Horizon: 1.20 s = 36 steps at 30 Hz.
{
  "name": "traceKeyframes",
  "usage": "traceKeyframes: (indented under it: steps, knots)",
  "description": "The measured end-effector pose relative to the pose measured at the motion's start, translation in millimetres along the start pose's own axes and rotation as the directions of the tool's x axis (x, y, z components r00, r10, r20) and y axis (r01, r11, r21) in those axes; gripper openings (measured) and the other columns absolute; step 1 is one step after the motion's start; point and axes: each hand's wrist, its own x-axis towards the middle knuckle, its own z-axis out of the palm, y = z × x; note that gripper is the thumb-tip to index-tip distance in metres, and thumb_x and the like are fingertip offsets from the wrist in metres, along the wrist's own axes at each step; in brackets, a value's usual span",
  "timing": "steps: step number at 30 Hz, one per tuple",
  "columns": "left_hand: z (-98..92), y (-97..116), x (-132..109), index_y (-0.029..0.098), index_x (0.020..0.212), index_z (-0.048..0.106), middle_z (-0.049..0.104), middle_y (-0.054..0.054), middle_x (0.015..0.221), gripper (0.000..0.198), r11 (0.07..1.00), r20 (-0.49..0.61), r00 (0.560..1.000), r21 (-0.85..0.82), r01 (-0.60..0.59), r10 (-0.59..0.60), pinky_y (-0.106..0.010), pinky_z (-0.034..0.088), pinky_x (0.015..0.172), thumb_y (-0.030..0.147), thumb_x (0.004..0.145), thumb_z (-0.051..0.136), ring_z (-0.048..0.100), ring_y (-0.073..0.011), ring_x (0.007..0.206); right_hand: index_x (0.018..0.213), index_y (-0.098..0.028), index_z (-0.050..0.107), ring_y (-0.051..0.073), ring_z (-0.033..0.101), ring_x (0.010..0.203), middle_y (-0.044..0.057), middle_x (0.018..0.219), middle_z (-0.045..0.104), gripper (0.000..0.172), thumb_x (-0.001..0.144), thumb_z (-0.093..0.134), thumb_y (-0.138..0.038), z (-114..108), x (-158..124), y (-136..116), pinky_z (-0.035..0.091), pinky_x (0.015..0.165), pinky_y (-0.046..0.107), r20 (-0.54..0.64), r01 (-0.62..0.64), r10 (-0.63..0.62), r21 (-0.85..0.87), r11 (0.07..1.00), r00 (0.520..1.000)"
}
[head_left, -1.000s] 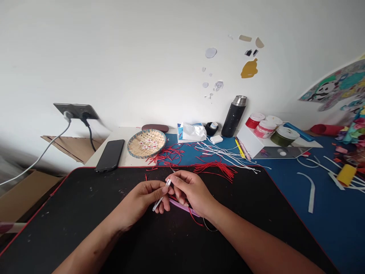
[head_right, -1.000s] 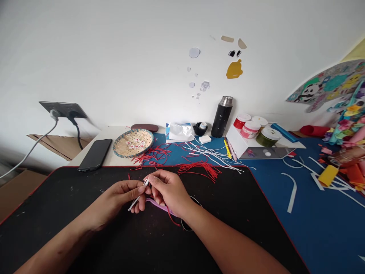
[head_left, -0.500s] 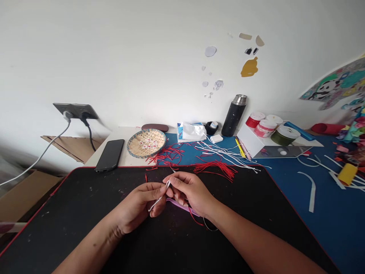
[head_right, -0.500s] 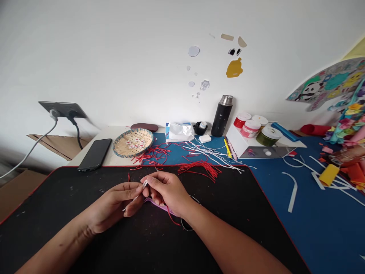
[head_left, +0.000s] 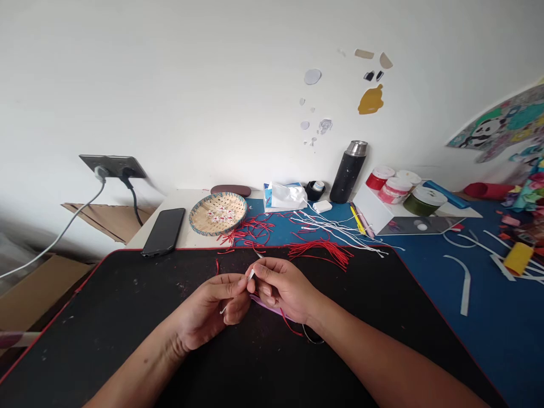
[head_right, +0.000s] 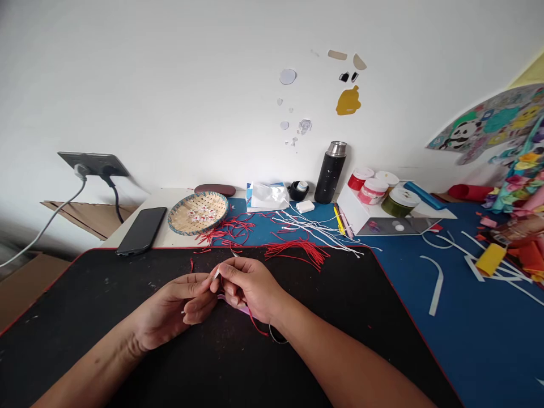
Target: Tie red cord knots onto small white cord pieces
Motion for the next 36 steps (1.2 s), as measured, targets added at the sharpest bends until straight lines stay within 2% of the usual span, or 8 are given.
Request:
traceKeyframes:
  steps: [14, 23, 28, 30, 33, 36]
  knots:
    - [1.0, -8, 5, 0.011, 0.081, 0.076, 0.047, 0.005, 0.049, 0.021, 0.999, 0.000, 1.000, -0.032, -0.016, 0.016, -0.020, 0.025, 0.046, 0.031, 0.085, 0.082, 0.034, -0.0065, 0.045, 0.082, -0.014, 0.075, 0.003, 0.036, 0.043, 0.000, 0.064, 0.067, 0.028, 0.085, 0.083, -0.040, 5, 0, 2, 0.022, 0.041, 0.019, -0.089, 0.051, -0.049, 0.012, 0.999, 0.995]
    - [6.6, -9, 4, 0.011, 0.080, 0.076, 0.054, 0.001, 0.051, 0.028, 0.999, -0.026, 0.998, 0.004, -0.053, 0.053, -0.022, 0.027, 0.048, 0.037, 0.084, 0.085, 0.041, -0.0080, 0.047, 0.084, -0.014, 0.074, 0.003, 0.037, 0.043, -0.003, 0.060, 0.062, 0.026, 0.087, 0.080, -0.040, 7, 0, 0, 0.023, 0.042, 0.018, -0.127, 0.062, -0.064, -0.017, 0.998, 0.990]
    - [9.7, -12, 4, 0.013, 0.083, 0.075, 0.052, 0.004, 0.052, 0.029, 0.998, -0.024, 0.998, -0.015, -0.065, 0.064, -0.020, 0.026, 0.046, 0.041, 0.082, 0.086, 0.040, -0.0073, 0.046, 0.084, -0.014, 0.074, 0.003, 0.036, 0.042, -0.004, 0.059, 0.059, 0.027, 0.086, 0.081, -0.040, 8, -1, -1, 0.022, 0.041, 0.018, -0.146, 0.064, -0.065, -0.013, 0.998, 0.987]
    - [9.1, -11, 3, 0.014, 0.083, 0.075, 0.055, 0.002, 0.053, 0.031, 0.996, -0.054, 0.996, 0.044, -0.073, 0.075, -0.021, 0.029, 0.047, 0.043, 0.083, 0.085, 0.044, -0.0083, 0.047, 0.085, -0.014, 0.073, 0.003, 0.036, 0.042, -0.004, 0.058, 0.058, 0.028, 0.086, 0.081, -0.041, 7, -1, 0, 0.021, 0.041, 0.018, -0.160, 0.060, -0.062, -0.019, 0.998, 0.985]
    - [7.8, -4, 2, 0.014, 0.089, 0.076, 0.065, -0.002, 0.062, 0.038, 0.966, -0.086, 0.989, 0.240, -0.098, 0.121, -0.023, 0.038, 0.052, 0.051, 0.085, 0.080, 0.052, -0.0111, 0.053, 0.088, -0.015, 0.072, 0.003, 0.036, 0.040, -0.006, 0.056, 0.056, 0.030, 0.086, 0.081, -0.043, 5, -1, 0, 0.020, 0.040, 0.019, -0.184, 0.061, -0.068, -0.042, 0.997, 0.980]
    - [9.4, 4, 0, 0.013, 0.082, 0.075, 0.071, -0.006, 0.071, 0.045, 0.859, -0.068, 0.978, 0.493, -0.138, 0.196, -0.026, 0.043, 0.061, 0.058, 0.088, 0.074, 0.057, -0.0143, 0.062, 0.089, -0.016, 0.071, 0.004, 0.035, 0.039, -0.008, 0.051, 0.050, 0.034, 0.084, 0.081, -0.047, 6, -1, -1, 0.020, 0.039, 0.019, -0.215, 0.060, -0.078, -0.089, 0.994, 0.973]
